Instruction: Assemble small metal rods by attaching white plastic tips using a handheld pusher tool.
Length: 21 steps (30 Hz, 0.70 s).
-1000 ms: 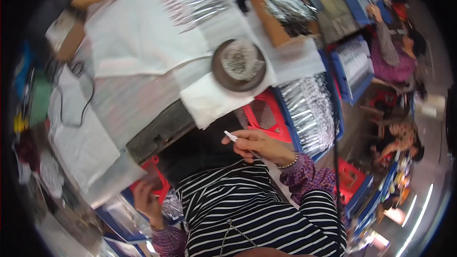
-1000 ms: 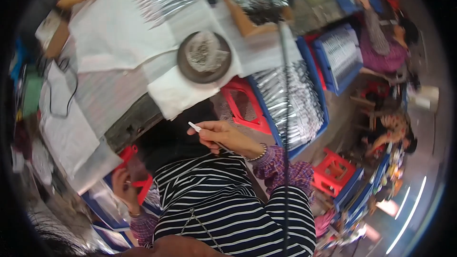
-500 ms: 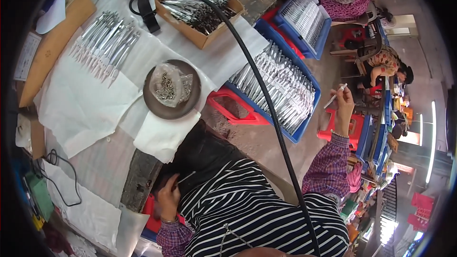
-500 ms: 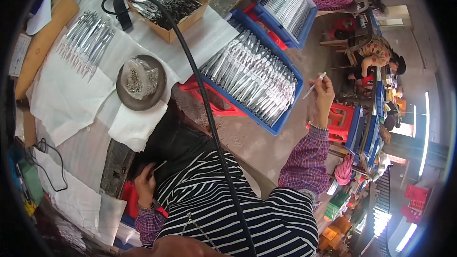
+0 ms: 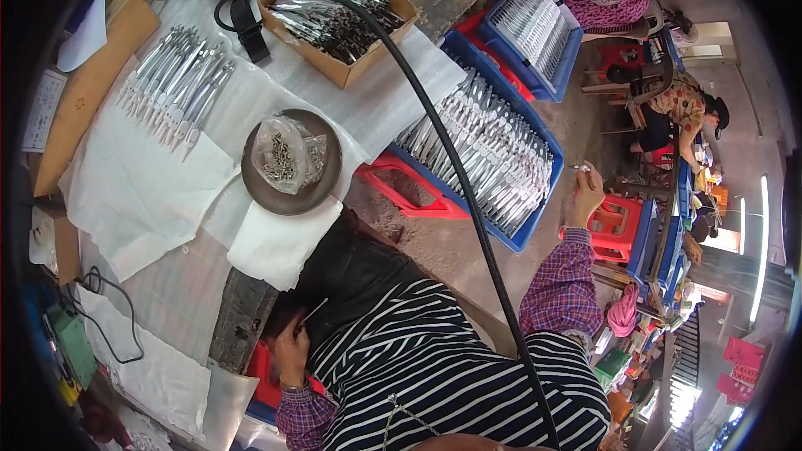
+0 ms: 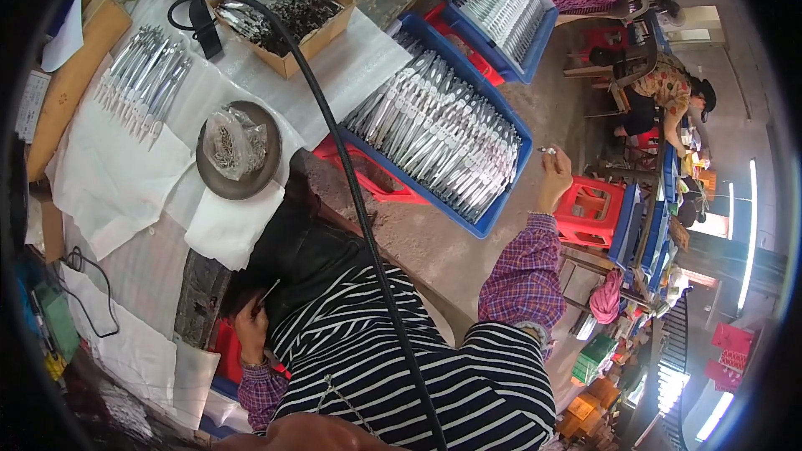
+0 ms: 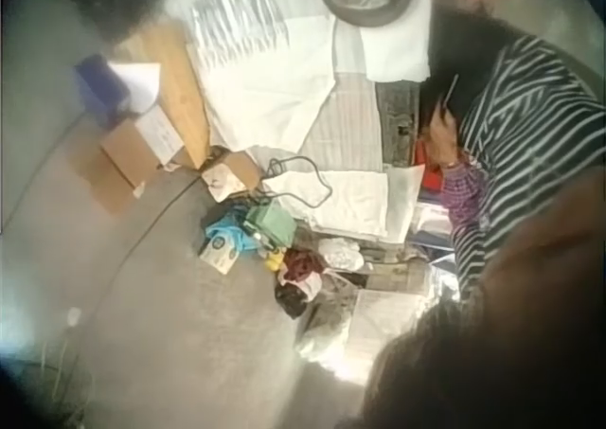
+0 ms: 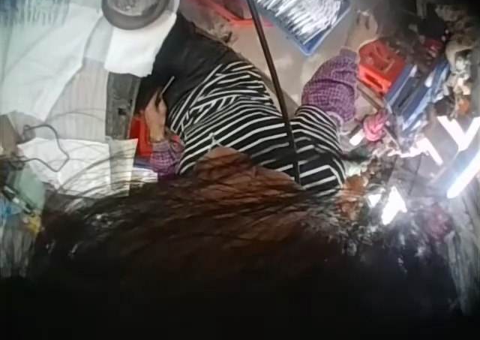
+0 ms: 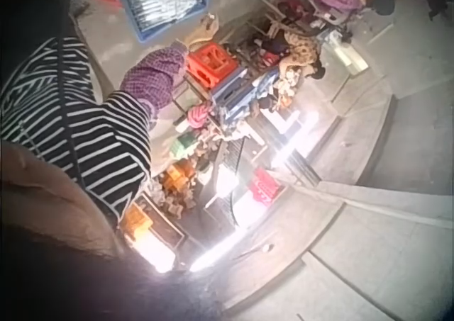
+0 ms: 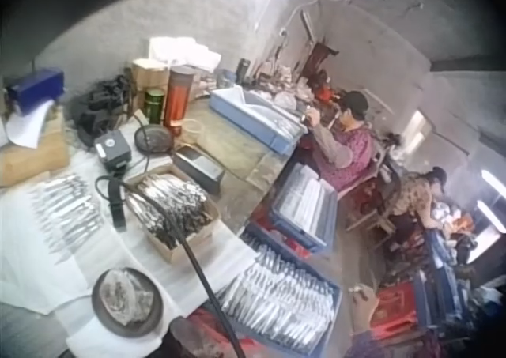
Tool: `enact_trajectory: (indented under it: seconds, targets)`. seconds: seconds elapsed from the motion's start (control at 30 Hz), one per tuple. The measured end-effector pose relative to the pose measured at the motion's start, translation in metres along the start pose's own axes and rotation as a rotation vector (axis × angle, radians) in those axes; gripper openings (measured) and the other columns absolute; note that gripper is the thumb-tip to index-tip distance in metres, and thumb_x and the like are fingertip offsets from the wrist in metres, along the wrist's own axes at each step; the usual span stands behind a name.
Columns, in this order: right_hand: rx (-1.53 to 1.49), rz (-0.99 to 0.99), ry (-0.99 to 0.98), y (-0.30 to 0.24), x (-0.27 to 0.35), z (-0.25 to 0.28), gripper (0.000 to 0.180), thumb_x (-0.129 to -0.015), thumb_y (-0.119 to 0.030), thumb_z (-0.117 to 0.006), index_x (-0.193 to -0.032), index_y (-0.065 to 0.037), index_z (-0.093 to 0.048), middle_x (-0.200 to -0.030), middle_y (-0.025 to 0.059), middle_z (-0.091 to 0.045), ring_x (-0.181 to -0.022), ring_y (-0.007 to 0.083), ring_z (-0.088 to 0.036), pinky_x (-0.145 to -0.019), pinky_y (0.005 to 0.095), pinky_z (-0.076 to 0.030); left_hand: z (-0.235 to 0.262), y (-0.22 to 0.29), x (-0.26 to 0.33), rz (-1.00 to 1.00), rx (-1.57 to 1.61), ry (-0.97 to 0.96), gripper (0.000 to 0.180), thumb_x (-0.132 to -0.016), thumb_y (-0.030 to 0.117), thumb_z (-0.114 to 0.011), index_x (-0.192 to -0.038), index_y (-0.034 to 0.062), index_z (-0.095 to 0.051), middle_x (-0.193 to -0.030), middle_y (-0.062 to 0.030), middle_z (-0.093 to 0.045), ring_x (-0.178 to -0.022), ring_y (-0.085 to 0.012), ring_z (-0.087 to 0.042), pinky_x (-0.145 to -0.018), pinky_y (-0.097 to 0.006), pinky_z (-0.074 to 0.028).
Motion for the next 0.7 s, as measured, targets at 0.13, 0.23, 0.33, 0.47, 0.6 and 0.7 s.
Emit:
enact_trajectory:
  seconds: [0.13, 0.23, 0.33, 0.47, 0.6, 0.7]
  targets:
    - [-0.067, 0.044, -0.058, 0.016, 0.011, -0.007, 0.024, -0.081, 0.006, -0.061, -0.104, 0.003, -0.064, -0.102, 0.006, -0.059, -0.088, 0.0136, -0.059, -0.073, 0.0235, -0.052, -0.001, 0.002, -0.001, -0.024, 0.014, 0.019, 0.031, -0.083, 0.01, -0.055, -0.113, 0.0103, -0.063, -0.085, -0.021, -0.063, -0.074, -0.0318, -0.063, -0.067, -0.036, -0.048]
    - [-0.091, 0.112, -0.07, 0.009, 0.02, -0.015, 0.024, -0.079, 0.007, -0.062, -0.103, 0.004, -0.064, -0.101, 0.0059, -0.059, -0.089, 0.0128, -0.058, -0.073, 0.0228, -0.052, -0.001, 0.0, -0.001, -0.04, -0.033, 0.031, 0.031, -0.083, 0.01, -0.055, -0.113, 0.0101, -0.063, -0.086, -0.0215, -0.063, -0.077, -0.0331, -0.063, -0.068, -0.037, -0.048]
    - [-0.05, 0.185, -0.082, -0.003, 0.025, -0.021, 0.022, -0.079, 0.008, -0.062, -0.101, 0.004, -0.065, -0.1, 0.006, -0.06, -0.089, 0.0118, -0.057, -0.074, 0.0222, -0.05, -0.004, -0.006, -0.002, 0.044, -0.038, -0.013, 0.031, -0.083, 0.01, -0.055, -0.113, 0.0097, -0.063, -0.088, -0.0217, -0.063, -0.079, -0.0344, -0.063, -0.069, -0.037, -0.048]
    - [0.086, 0.218, -0.135, -0.006, 0.033, -0.028, 0.019, -0.079, 0.006, -0.063, -0.097, 0.002, -0.067, -0.098, 0.0067, -0.061, -0.088, 0.0109, -0.056, -0.074, 0.0223, -0.048, -0.002, -0.003, -0.001, 0.04, -0.035, 0.007, 0.03, -0.083, 0.01, -0.055, -0.112, 0.0085, -0.063, -0.087, -0.0218, -0.063, -0.079, -0.0346, -0.063, -0.069, -0.037, -0.048]
    - [0.156, 0.214, -0.142, -0.009, 0.044, -0.033, 0.021, -0.078, 0.007, -0.061, -0.097, 0.0, -0.067, -0.099, 0.0072, -0.062, -0.089, 0.0118, -0.057, -0.074, 0.0231, -0.049, -0.002, -0.005, -0.001, 0.023, -0.045, 0.038, 0.032, -0.078, 0.005, -0.054, -0.109, 0.002, -0.062, -0.078, -0.018, -0.063, -0.068, -0.0237, -0.061, -0.066, -0.031, -0.047]
    - [0.27, 0.217, -0.148, -0.005, 0.05, -0.036, 0.026, -0.078, 0.009, -0.056, -0.099, 0.0, -0.067, -0.1, 0.008, -0.063, -0.091, 0.0134, -0.059, -0.076, 0.0246, -0.049, -0.001, -0.003, -0.001, -0.03, -0.068, 0.074, 0.03, -0.078, 0.005, -0.055, -0.107, 0.0016, -0.063, -0.08, -0.0185, -0.064, -0.072, -0.0256, -0.062, -0.068, -0.032, -0.048]
Point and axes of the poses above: each hand's wrist, its own x-axis away from the middle knuckle, its own z-axis out of the back of the hand, y = z × x, the point moved 9 cm from there along -x, towards the middle knuckle
